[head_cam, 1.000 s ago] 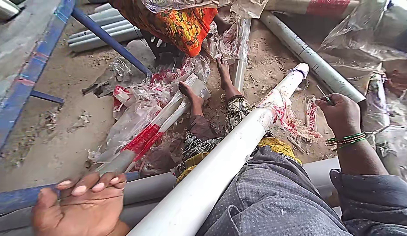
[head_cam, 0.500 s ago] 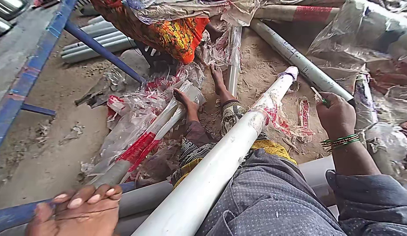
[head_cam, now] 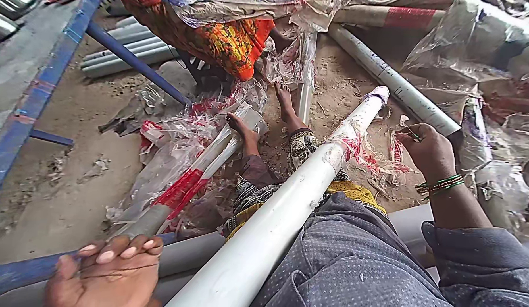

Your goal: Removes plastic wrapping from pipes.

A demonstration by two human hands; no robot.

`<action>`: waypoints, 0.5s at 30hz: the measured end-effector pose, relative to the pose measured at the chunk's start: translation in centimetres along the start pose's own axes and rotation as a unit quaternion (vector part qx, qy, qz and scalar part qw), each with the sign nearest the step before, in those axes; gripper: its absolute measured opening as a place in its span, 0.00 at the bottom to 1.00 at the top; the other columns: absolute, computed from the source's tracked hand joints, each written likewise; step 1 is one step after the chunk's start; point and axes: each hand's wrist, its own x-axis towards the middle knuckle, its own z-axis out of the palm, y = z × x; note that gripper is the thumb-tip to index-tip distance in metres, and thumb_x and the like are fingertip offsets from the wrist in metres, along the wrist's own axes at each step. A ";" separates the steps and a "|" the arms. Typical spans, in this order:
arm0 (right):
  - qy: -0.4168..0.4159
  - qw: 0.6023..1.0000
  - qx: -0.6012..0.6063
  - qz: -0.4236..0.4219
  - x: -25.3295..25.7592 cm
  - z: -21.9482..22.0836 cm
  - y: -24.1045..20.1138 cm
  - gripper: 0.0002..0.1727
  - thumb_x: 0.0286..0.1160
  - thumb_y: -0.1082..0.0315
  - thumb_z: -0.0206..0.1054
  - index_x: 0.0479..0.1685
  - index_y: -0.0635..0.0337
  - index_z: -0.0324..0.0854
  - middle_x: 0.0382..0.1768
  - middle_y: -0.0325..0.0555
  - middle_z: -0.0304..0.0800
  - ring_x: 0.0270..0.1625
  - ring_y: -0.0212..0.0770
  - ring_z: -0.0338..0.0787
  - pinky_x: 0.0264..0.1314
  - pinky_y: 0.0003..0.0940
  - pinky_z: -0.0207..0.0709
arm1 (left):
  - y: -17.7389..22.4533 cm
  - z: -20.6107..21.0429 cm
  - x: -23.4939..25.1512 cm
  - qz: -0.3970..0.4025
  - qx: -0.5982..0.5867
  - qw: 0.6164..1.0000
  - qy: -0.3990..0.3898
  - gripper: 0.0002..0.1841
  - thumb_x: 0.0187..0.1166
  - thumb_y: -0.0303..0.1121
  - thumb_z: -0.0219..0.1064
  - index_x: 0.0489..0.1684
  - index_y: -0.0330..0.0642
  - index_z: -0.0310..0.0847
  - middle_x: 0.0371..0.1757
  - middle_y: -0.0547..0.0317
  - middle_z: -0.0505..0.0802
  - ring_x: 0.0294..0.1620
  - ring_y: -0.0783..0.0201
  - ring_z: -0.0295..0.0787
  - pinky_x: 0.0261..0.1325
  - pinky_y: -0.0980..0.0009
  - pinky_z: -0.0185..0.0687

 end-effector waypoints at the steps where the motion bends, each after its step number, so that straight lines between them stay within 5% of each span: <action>1: 0.007 1.000 0.006 0.007 0.0 0.1 -0.1 0.18 0.85 0.57 0.66 0.59 0.64 0.83 0.48 0.68 0.89 0.53 0.70 0.87 0.53 0.74 0.71 | 0.0 0.0 0.0 0.000 0.001 1.000 -0.001 0.42 0.91 0.50 0.16 0.25 0.50 0.84 0.19 0.63 0.90 0.21 0.66 0.88 0.28 0.70 0.89; 3: 0.008 1.000 0.016 0.013 0.0 0.3 -0.2 0.17 0.86 0.60 0.65 0.61 0.65 0.81 0.48 0.69 0.88 0.54 0.71 0.87 0.53 0.74 0.70 | -0.1 -0.1 -0.1 0.002 0.002 1.000 -0.010 0.42 0.91 0.50 0.17 0.26 0.51 0.85 0.20 0.64 0.90 0.22 0.67 0.89 0.30 0.70 0.89; 6: -0.009 0.998 0.048 -0.025 -0.2 0.9 -0.3 0.19 0.86 0.64 0.64 0.69 0.64 0.79 0.63 0.64 0.87 0.65 0.67 0.85 0.65 0.72 0.71 | -0.2 -0.2 -0.2 0.003 0.004 1.000 -0.021 0.41 0.91 0.49 0.18 0.28 0.53 0.86 0.21 0.66 0.91 0.24 0.67 0.89 0.32 0.71 0.89; 8: -0.013 0.993 0.092 -0.075 -1.1 1.9 -1.0 0.18 0.85 0.65 0.66 0.67 0.64 0.80 0.57 0.60 0.90 0.52 0.58 0.87 0.54 0.64 0.75 | -0.2 -0.2 -0.4 0.003 0.002 1.000 -0.024 0.39 0.92 0.48 0.20 0.29 0.53 0.86 0.22 0.66 0.91 0.25 0.67 0.90 0.33 0.70 0.89; 10: -0.041 0.978 0.146 -0.143 -2.9 3.2 -2.1 0.14 0.82 0.67 0.67 0.59 0.64 0.85 0.47 0.51 0.90 0.35 0.40 0.79 0.40 0.45 0.71 | -0.2 -0.1 -0.5 -0.001 -0.003 1.000 -0.029 0.38 0.92 0.48 0.23 0.30 0.53 0.87 0.23 0.65 0.91 0.26 0.67 0.90 0.35 0.70 0.90; 13: -0.134 0.930 0.215 -0.267 -6.3 5.9 -3.6 0.14 0.78 0.62 0.68 0.52 0.61 0.90 0.44 0.43 0.92 0.38 0.26 0.83 0.43 0.27 0.76 | -0.3 -0.1 -0.6 -0.008 -0.008 0.999 -0.040 0.33 0.93 0.49 0.32 0.32 0.55 0.90 0.24 0.68 0.91 0.27 0.69 0.90 0.37 0.70 0.90; 15: -0.188 0.885 0.234 -0.355 -8.4 7.5 -4.6 0.19 0.77 0.56 0.69 0.57 0.59 0.89 0.48 0.45 0.93 0.41 0.30 0.86 0.45 0.28 0.79 | -0.4 -0.1 -0.6 -0.014 -0.011 0.999 -0.034 0.33 0.92 0.50 0.33 0.32 0.56 0.90 0.24 0.69 0.91 0.27 0.70 0.89 0.37 0.70 0.89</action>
